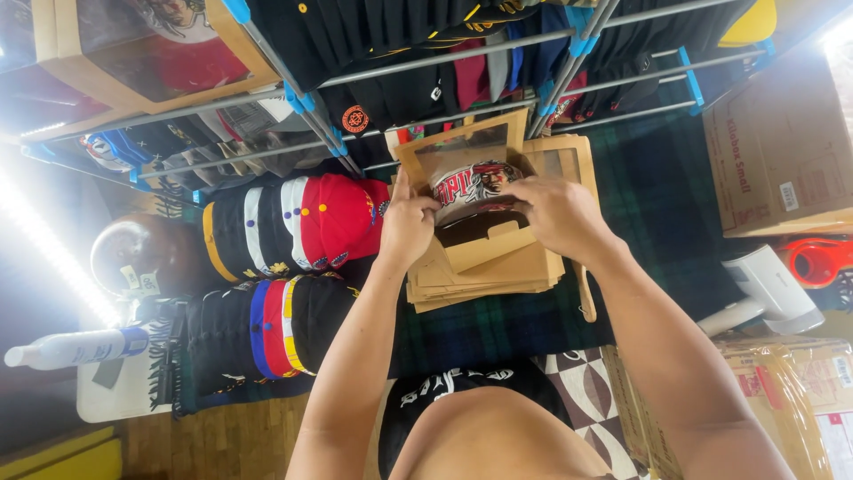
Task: The person repeatedly folds brown paper inserts, places a baseball cap inside each insert, and closes the cardboard box with a clear window. The finished boxes are stacked on a nearby shelf. The process is repeated for several caps of different designs.
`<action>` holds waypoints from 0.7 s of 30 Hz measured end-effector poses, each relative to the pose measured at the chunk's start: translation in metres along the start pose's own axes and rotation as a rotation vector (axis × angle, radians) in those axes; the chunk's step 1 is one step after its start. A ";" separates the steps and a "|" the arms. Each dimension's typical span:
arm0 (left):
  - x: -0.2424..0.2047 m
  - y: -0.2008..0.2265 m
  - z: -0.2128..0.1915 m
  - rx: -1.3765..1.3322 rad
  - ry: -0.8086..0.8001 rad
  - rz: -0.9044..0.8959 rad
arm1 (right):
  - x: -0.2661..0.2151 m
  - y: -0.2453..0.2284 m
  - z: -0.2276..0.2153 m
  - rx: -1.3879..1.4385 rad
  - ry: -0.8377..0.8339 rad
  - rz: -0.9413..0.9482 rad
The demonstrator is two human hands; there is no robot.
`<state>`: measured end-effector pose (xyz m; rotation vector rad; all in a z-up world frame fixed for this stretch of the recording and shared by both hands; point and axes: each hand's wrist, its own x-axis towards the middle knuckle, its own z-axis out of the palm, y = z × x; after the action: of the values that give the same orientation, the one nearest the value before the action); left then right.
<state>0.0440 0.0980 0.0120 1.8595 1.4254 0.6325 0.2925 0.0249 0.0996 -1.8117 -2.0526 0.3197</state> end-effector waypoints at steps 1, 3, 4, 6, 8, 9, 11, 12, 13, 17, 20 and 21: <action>0.003 -0.007 0.004 0.002 0.043 0.034 | 0.000 -0.006 -0.004 -0.002 -0.084 0.001; 0.007 -0.012 0.007 0.004 0.087 0.073 | 0.005 -0.013 -0.004 -0.005 -0.163 0.002; 0.006 -0.011 0.007 -0.072 0.081 0.079 | 0.007 -0.013 0.001 -0.030 -0.240 -0.049; 0.005 -0.008 0.009 -0.148 0.071 0.088 | 0.012 -0.015 0.009 -0.054 -0.314 -0.094; 0.005 -0.005 0.014 -0.179 0.115 0.114 | 0.019 -0.019 0.016 0.041 -0.440 -0.011; 0.005 -0.006 0.016 -0.179 0.110 0.117 | 0.021 -0.015 0.022 0.042 -0.438 -0.005; 0.005 -0.007 0.018 -0.232 0.131 0.140 | 0.027 -0.008 0.035 0.212 -0.592 0.022; 0.002 -0.003 0.017 -0.232 0.132 0.142 | 0.022 -0.012 0.032 0.211 -0.590 0.020; 0.000 0.002 0.017 -0.323 0.122 0.142 | 0.017 -0.016 0.030 0.153 -0.613 0.051; -0.010 -0.003 0.006 -0.602 -0.013 0.100 | -0.007 -0.019 0.024 0.189 -0.147 0.090; -0.012 -0.025 0.020 -0.619 -0.052 0.086 | -0.021 0.032 0.036 -0.044 0.374 0.174; -0.011 -0.026 0.021 -0.619 -0.052 0.084 | -0.013 0.044 0.044 -0.043 0.372 0.174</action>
<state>0.0400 0.0863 -0.0213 1.4301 0.9694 0.9350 0.3144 0.0218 0.0397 -1.9117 -1.6642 -0.0180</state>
